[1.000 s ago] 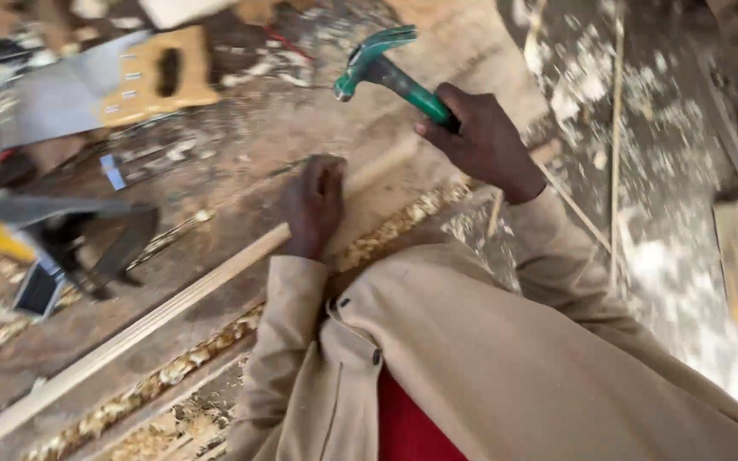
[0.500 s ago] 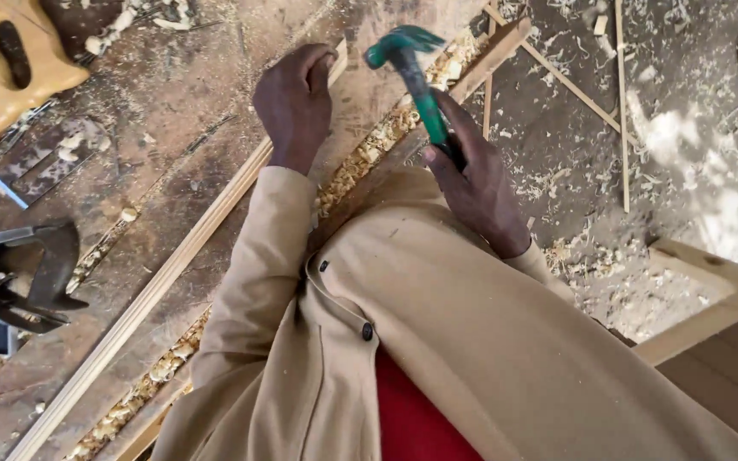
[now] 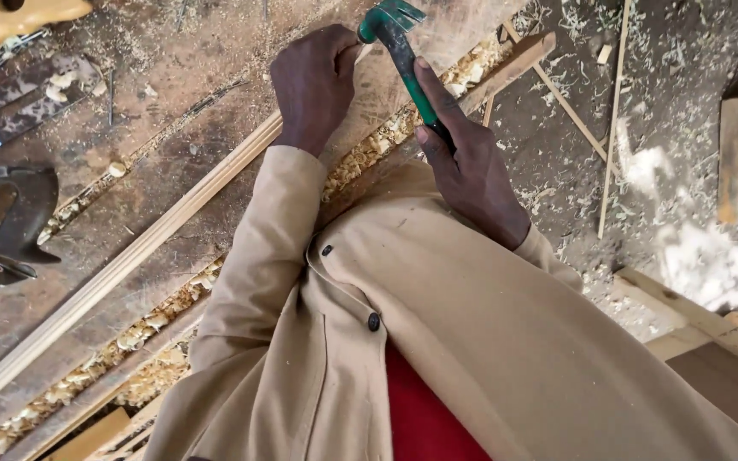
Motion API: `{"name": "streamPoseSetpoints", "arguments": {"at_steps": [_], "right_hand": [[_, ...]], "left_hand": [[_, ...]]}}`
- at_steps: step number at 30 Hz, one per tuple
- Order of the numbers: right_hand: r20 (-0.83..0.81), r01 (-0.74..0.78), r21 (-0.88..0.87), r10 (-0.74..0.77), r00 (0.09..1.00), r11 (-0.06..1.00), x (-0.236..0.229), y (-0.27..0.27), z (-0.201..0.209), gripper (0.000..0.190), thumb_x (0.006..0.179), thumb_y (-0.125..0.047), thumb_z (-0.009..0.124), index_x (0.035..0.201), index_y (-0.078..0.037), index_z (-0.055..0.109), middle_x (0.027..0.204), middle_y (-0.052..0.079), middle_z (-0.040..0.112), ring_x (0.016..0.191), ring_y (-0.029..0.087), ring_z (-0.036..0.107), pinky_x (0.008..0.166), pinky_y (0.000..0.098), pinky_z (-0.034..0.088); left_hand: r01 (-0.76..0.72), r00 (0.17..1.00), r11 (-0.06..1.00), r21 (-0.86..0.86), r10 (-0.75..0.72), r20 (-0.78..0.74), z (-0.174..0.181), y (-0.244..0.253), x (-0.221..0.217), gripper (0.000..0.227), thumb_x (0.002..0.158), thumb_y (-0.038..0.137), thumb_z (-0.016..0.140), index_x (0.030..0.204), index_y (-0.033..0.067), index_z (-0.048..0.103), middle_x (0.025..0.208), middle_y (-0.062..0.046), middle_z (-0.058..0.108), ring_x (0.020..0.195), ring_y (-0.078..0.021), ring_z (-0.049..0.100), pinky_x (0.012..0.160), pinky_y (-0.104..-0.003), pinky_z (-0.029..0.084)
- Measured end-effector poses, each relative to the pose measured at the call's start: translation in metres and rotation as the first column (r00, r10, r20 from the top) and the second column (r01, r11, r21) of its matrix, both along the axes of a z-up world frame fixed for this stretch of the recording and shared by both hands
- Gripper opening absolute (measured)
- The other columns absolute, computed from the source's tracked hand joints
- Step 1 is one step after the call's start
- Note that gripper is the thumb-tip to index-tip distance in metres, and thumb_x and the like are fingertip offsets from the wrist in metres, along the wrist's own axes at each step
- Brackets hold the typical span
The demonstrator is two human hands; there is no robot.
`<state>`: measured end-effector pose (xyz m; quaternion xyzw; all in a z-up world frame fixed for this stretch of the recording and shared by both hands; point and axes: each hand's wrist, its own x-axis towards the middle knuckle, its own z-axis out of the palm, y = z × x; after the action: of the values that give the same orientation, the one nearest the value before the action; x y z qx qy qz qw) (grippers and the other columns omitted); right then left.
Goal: The person measures and marks a thin wooden strip with a square and pencil, then saws it to length. They smooth the cut edge with a hand plane and hammer a nail into the strip to attach it to a larger wooden board.
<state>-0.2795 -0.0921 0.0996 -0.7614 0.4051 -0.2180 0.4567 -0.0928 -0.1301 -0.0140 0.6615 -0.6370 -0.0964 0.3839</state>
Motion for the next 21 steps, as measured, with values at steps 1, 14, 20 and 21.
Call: {"name": "streamPoseSetpoints", "arguments": {"at_steps": [1, 14, 20, 21], "right_hand": [[-0.043, -0.016, -0.017, 0.015, 0.999, 1.000, 0.001, -0.002, -0.001, 0.044, 0.102, -0.030, 0.033, 0.142, -0.015, 0.020, 0.147, 0.015, 0.029, 0.123, 0.031, 0.044, 0.094, 0.0349, 0.038], [-0.102, 0.031, -0.127, -0.044, 0.994, 0.991, 0.002, -0.001, -0.016, 0.041, 0.105, -0.025, 0.035, 0.144, -0.022, 0.020, 0.105, 0.007, 0.064, 0.055, 0.011, 0.029, 0.052, 0.0281, 0.027], [-0.114, -0.026, -0.086, 0.016, 0.993, 0.996, 0.003, -0.006, -0.010, 0.041, 0.105, -0.024, 0.032, 0.143, -0.017, 0.020, 0.104, 0.010, 0.065, 0.050, 0.010, 0.027, 0.049, 0.0275, 0.023], [-0.120, -0.019, -0.086, 0.009, 0.993, 0.996, 0.000, 0.000, -0.011, 0.041, 0.105, -0.024, 0.032, 0.143, -0.017, 0.020, 0.104, 0.010, 0.065, 0.050, 0.010, 0.027, 0.049, 0.0275, 0.023]], "left_hand": [[-0.003, 1.000, 1.000, 0.006, 0.003, 0.000, 0.000, 0.000, 0.000, 0.015, 0.075, 0.004, 0.060, 0.066, 0.0157, 0.059, 0.054, 0.002, 0.057, 0.042, -0.0141, 0.048, 0.039, -0.029, 0.031], [-0.013, 1.000, 0.999, -0.035, 0.013, 0.000, -0.004, -0.002, 0.001, 0.019, 0.070, 0.000, 0.057, 0.061, 0.0170, 0.056, 0.047, 0.003, 0.050, 0.040, -0.0125, 0.046, 0.037, -0.028, 0.028], [-0.027, 0.998, 0.999, -0.023, 0.028, 0.048, -0.002, -0.003, 0.000, 0.012, 0.075, 0.013, 0.061, 0.066, 0.0207, 0.065, 0.054, 0.005, 0.060, 0.044, -0.0165, 0.055, 0.037, -0.032, 0.031], [-0.020, 0.999, 1.000, -0.023, 0.021, 0.042, -0.003, 0.002, -0.005, 0.012, 0.075, 0.013, 0.061, 0.066, 0.0207, 0.065, 0.054, 0.005, 0.060, 0.044, -0.0165, 0.055, 0.037, -0.032, 0.031]]}}
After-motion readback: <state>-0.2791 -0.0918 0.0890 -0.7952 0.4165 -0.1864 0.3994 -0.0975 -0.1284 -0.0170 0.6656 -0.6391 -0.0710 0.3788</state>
